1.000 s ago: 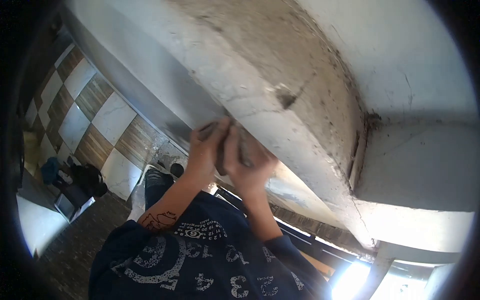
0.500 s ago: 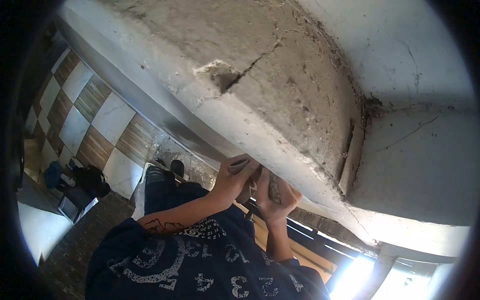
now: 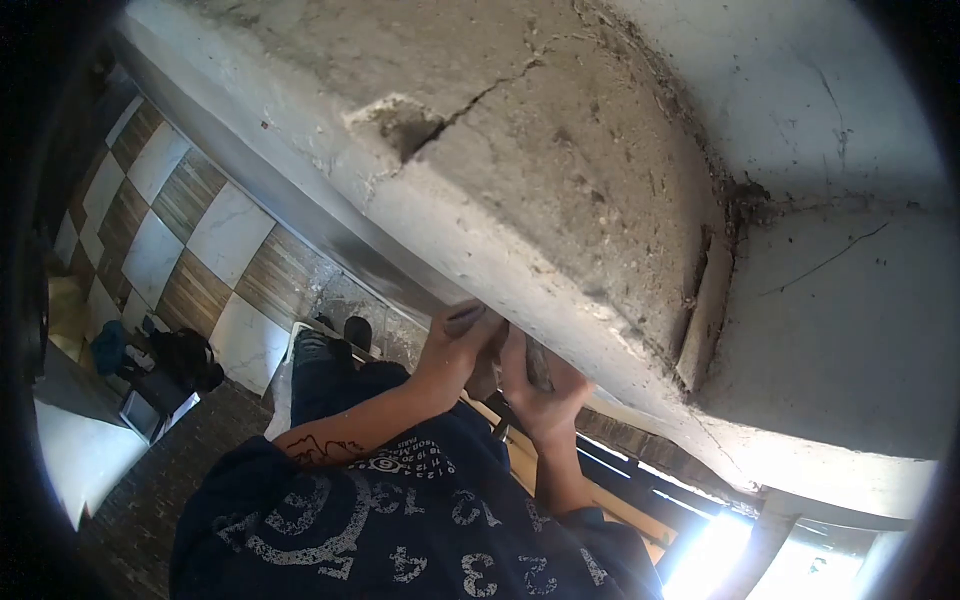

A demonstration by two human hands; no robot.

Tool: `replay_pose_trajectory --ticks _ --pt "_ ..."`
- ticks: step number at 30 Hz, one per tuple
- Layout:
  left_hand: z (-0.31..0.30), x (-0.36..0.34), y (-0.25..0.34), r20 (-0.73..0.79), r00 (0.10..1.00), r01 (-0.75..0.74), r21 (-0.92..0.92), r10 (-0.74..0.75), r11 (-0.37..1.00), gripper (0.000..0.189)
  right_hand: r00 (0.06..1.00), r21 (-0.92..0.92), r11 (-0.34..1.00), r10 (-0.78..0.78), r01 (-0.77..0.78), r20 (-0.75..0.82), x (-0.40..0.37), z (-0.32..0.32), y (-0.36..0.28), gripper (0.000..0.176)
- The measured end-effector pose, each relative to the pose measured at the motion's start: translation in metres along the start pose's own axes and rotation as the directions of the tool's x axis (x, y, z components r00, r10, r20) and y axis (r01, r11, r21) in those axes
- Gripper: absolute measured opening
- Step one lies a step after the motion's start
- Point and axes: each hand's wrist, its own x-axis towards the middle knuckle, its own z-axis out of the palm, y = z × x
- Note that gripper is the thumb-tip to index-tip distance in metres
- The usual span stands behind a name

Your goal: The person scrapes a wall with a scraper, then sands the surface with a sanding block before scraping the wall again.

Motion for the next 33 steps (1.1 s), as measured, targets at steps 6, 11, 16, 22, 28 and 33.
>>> replay_pose_trajectory --ticks 6,11,16,22,28,33 --pt "-0.004 0.002 -0.001 -0.009 0.999 0.046 0.011 -0.046 0.999 0.025 0.998 0.026 0.999 0.029 -0.027 -0.055 -0.005 0.004 0.004 0.017" --pt "-0.005 -0.005 -0.005 -0.014 0.995 0.095 0.019 -0.095 0.995 0.024 0.998 0.095 0.994 0.057 -0.054 -0.028 -0.01 0.003 0.005 0.016" --pt "-0.007 0.005 0.001 -0.052 0.999 0.007 -0.008 -0.008 1.0 0.025 0.994 0.14 0.985 0.104 -0.097 -0.042 -0.001 0.008 -0.002 0.017" --pt "-0.007 -0.004 -0.006 0.013 0.994 0.104 0.063 -0.105 0.993 0.026 0.997 0.041 0.997 0.072 -0.071 -0.019 -0.011 0.002 0.001 0.017" --pt "-0.002 -0.004 -0.006 -0.025 0.996 0.088 0.081 -0.087 0.993 0.025 0.995 0.038 0.997 0.068 -0.066 -0.072 -0.016 0.003 0.007 0.014" --pt "-0.005 0.0 -0.007 -0.07 0.996 0.05 -0.007 -0.05 0.999 0.025 0.997 0.13 0.989 0.068 -0.065 -0.021 -0.005 0.005 -0.004 0.011"
